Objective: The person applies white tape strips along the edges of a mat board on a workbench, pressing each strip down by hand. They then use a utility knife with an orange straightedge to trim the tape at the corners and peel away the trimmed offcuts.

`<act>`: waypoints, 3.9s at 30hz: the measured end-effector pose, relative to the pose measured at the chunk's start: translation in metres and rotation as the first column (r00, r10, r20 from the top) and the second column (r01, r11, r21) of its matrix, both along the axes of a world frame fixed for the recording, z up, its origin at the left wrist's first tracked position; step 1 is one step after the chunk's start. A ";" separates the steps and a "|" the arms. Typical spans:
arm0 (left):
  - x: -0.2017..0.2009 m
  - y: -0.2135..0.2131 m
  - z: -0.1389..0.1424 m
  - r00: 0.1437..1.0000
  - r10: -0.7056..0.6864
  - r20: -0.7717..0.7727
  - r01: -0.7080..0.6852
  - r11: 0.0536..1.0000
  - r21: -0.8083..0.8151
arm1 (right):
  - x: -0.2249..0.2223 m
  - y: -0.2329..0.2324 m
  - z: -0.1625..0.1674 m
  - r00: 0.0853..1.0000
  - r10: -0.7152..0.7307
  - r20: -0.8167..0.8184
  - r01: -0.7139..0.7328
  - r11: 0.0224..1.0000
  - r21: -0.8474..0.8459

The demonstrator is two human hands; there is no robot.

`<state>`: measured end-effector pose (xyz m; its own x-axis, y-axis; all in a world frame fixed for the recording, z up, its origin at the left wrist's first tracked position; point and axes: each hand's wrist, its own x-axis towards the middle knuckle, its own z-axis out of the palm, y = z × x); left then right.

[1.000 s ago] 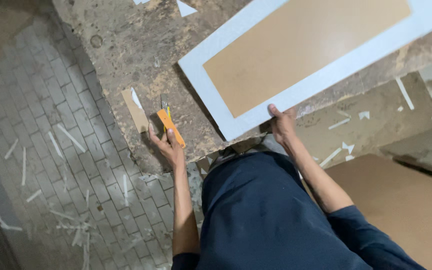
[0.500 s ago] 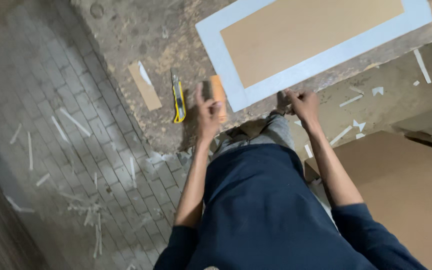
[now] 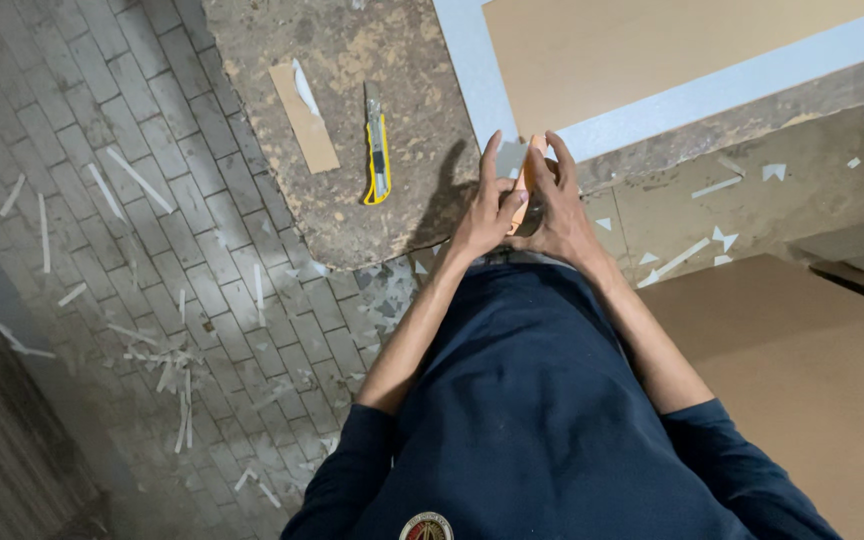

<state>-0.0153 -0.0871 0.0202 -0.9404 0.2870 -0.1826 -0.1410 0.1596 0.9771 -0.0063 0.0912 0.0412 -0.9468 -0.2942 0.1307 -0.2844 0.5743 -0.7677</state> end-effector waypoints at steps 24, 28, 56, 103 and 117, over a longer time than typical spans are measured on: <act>-0.046 -0.077 -0.019 0.945 0.326 -0.040 -0.313 0.856 -0.412 | 0.000 0.010 -0.033 0.988 -0.144 -0.062 0.156 0.933 0.324; -0.057 -0.042 -0.034 0.939 0.135 -0.315 -0.249 0.902 -0.354 | -0.001 -0.015 -0.031 0.989 -0.099 -0.112 0.129 0.945 0.300; -0.059 -0.021 -0.048 0.894 0.213 -0.393 -0.402 0.769 -0.497 | -0.004 -0.024 -0.055 0.993 -0.052 -0.108 0.086 0.937 0.338; -0.014 -0.053 -0.038 0.976 -0.114 -0.187 -0.006 0.841 -0.541 | 0.002 -0.019 -0.058 0.993 -0.069 -0.096 0.106 0.873 0.477; -0.004 -0.023 0.015 0.987 -0.116 -0.110 0.025 0.793 -0.609 | -0.003 -0.018 -0.044 0.995 -0.098 -0.015 0.091 0.846 0.525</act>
